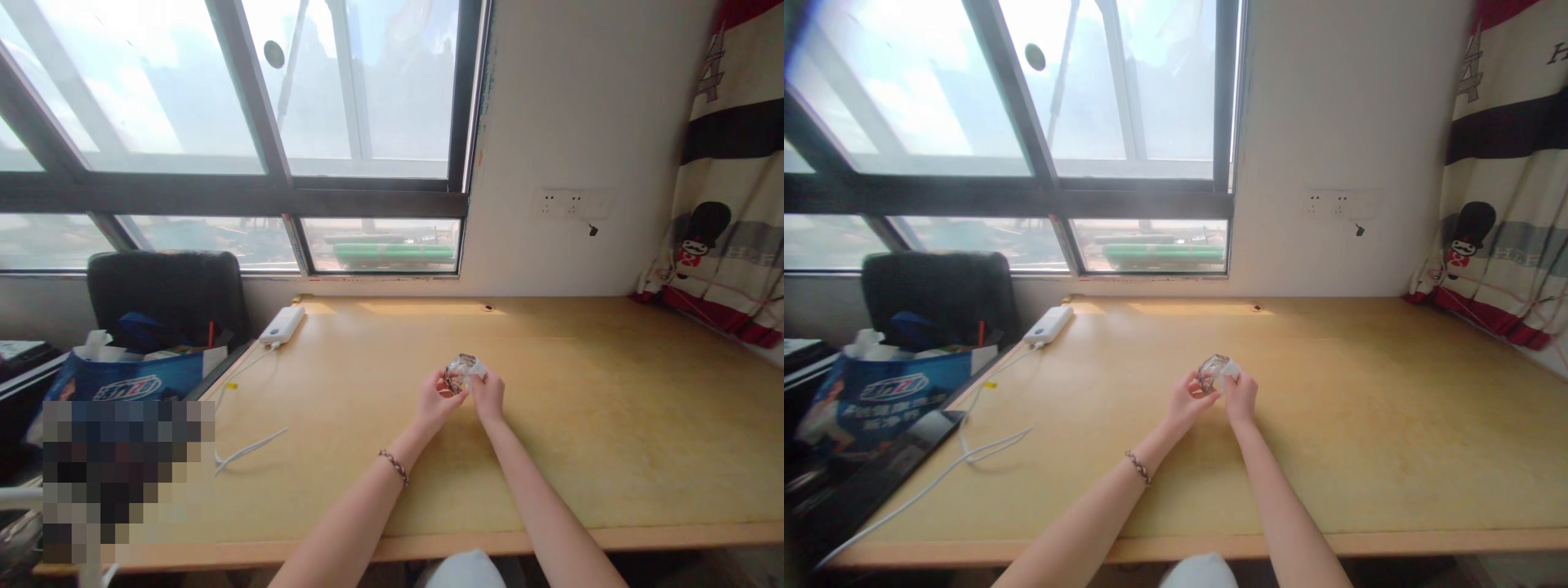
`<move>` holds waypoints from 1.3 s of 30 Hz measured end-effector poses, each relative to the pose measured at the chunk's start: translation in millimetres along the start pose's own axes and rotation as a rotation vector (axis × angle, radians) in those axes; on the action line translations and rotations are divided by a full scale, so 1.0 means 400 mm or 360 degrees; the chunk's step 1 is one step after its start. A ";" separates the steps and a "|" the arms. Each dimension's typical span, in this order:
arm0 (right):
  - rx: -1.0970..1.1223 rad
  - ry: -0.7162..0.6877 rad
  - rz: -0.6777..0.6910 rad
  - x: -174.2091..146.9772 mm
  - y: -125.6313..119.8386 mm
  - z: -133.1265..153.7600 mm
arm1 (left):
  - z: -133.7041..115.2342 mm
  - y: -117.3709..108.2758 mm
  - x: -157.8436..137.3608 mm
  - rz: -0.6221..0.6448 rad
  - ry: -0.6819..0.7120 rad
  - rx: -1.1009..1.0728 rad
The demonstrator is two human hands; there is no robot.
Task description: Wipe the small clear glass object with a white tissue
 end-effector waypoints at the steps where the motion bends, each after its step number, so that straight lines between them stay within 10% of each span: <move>1: 0.0025 0.0093 0.0015 0.002 0.012 -0.013 | -0.001 0.001 -0.001 -0.0020 0.0031 -0.0021; 7: -0.0032 0.0178 -0.0024 0.004 0.020 -0.028 | -0.018 -0.001 -0.001 -0.0045 0.0174 0.0162; 15: -0.0361 -0.0475 -0.0052 -0.013 -0.041 0.051 | 0.000 -0.003 0.002 0.0059 0.0047 0.0056; 25: 0.0297 0.0338 0.0130 0.008 0.051 -0.044 | 0.018 0.019 0.002 -0.0063 -0.0057 -0.0556; 33: -0.0571 -0.0318 -0.0091 -0.001 -0.012 0.017 | 0.009 0.010 0.011 0.0089 0.0007 -0.0358; 39: -0.0412 -0.0352 -0.0111 -0.013 -0.015 0.036 | 0.042 0.010 0.013 -0.0022 -0.0038 -0.0331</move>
Point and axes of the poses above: each hand's wrist, its own x-axis towards the middle knuckle, its own y-axis out of the palm, z = x × y, the point moved 4 cm from there along x, towards the middle knuckle, and after that the axes turned 5 degrees about x, right-handed, at the moved point
